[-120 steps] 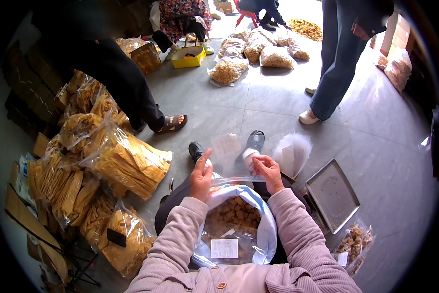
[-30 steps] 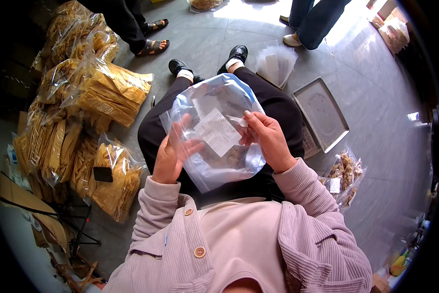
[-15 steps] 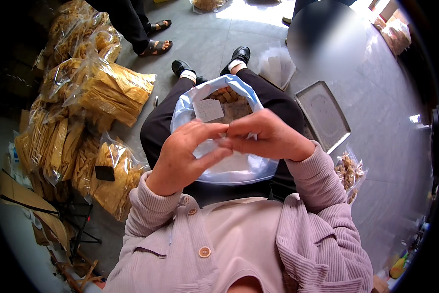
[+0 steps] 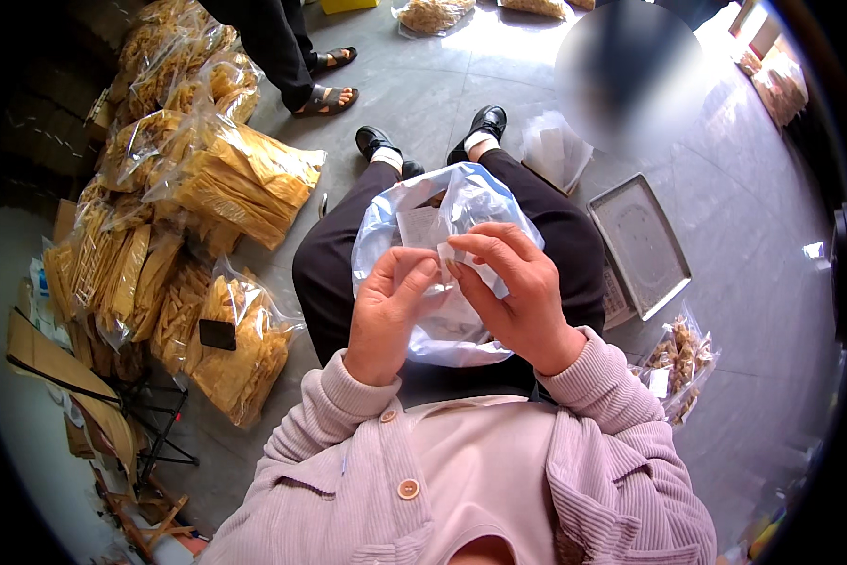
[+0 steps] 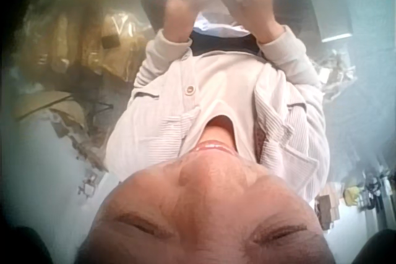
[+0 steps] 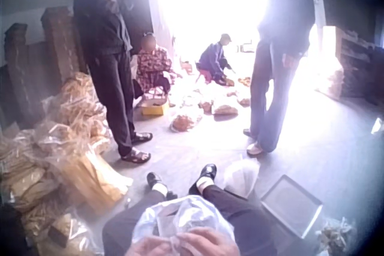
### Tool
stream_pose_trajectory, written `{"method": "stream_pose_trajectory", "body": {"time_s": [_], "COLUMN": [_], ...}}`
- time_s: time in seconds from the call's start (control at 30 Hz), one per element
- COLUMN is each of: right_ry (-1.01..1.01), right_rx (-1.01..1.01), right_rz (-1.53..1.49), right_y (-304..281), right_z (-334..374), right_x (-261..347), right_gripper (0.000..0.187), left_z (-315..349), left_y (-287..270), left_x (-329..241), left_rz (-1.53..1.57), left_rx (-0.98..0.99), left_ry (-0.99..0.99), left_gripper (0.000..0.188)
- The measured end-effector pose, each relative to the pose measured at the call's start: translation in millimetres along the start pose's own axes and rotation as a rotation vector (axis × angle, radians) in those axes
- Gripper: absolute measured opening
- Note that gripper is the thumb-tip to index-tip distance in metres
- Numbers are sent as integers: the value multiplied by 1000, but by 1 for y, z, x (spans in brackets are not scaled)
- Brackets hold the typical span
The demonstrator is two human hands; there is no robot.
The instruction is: The person scoops dried snack pieces from a large bag into small clear plastic bags, seals them, and places them on a digital scale. The process is repeated for multiple bags.
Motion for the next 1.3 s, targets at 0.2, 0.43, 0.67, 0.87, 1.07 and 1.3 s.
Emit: {"method": "stream_pose_trajectory", "body": {"time_s": [0.2,0.43,0.67,0.87,1.07,1.3], "right_ry": [39,55,174,124,73,56], "right_rx": [56,33,82,91,140,209], "right_rz": [-110,-23,-153,-119,-66,-25], "right_y": [10,4,9,11,12,9], "right_z": [9,11,18,20,21,22], "right_x": [-10,-5,-8,-11,-10,-11], "right_gripper": [15,13,10,12,11,15], "left_z": [1,1,3,5,6,11], "left_y": [-10,-9,-12,-8,-8,1], "left_x": [13,10,11,10,4,-10], "left_rz": [79,-2,-206,-338,-625,-1081], "left_rx": [74,18,42,44,50,58], "left_ry": [-78,-14,111,203,289,616], "left_gripper": [13,14,15,15,15,14]}}
Point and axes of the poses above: each hand's wrist, its own z-axis away from the middle knuckle, its own y-axis out of the palm, x = y × z, the point moved 4 cm from there along -z, towards the middle knuckle, and after that the axes turned 1 degree about -x, right-handed, at the moved point
